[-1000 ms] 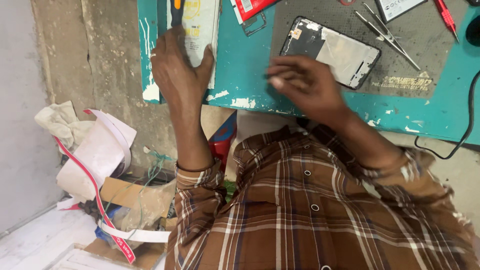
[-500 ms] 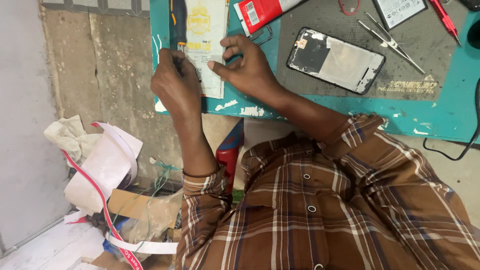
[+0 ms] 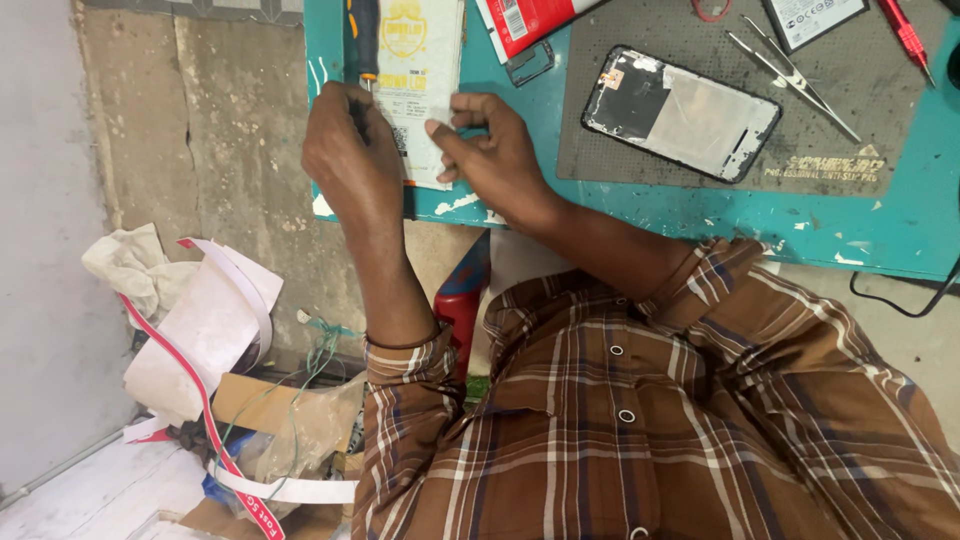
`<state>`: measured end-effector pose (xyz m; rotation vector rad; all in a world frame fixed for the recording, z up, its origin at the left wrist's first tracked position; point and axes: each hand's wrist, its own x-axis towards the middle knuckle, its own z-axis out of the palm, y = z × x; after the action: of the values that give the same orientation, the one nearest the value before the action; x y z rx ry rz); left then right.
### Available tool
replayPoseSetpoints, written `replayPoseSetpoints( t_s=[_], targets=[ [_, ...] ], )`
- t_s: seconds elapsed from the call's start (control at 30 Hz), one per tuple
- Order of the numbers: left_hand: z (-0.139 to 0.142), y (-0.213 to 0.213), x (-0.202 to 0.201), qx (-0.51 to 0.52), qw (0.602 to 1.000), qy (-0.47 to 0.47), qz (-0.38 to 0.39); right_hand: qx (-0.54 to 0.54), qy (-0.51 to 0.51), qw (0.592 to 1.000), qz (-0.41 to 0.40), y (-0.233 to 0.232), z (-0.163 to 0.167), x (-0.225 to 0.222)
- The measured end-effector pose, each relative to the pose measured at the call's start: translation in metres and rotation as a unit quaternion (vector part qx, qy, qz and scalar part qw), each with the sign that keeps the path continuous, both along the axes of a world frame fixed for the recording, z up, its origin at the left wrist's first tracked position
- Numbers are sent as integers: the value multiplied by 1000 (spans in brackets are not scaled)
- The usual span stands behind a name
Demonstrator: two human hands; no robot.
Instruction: The person applies adhesive along the edges of a disassembled smartphone chassis, then installs a new battery and aligns the display assembly. They use a small red tool to adjust internal components and connectors.
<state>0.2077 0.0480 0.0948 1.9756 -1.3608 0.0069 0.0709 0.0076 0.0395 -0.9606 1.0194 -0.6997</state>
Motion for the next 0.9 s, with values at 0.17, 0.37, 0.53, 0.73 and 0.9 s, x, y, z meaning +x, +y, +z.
replayPoseSetpoints(
  t_s=[0.17,0.37,0.53,0.73,0.9],
  targets=[
    [0,-1,-2,14,1000,11,2,-107,28,993,37,2,-3,2],
    [4,-1,-2,16,1000,13,0,-97,27,989,105,-17,8,3],
    [4,-2,-3,20,1000,-4,-3,-71,-20,995,63,-22,25,-32],
    [4,7,-13,20,1000,4,13,50,-162,986,-6,-30,48,-123],
    [-9,12,-60,-250,907,251,-230,71,-221,973,17,-26,67,-146]
  ],
)
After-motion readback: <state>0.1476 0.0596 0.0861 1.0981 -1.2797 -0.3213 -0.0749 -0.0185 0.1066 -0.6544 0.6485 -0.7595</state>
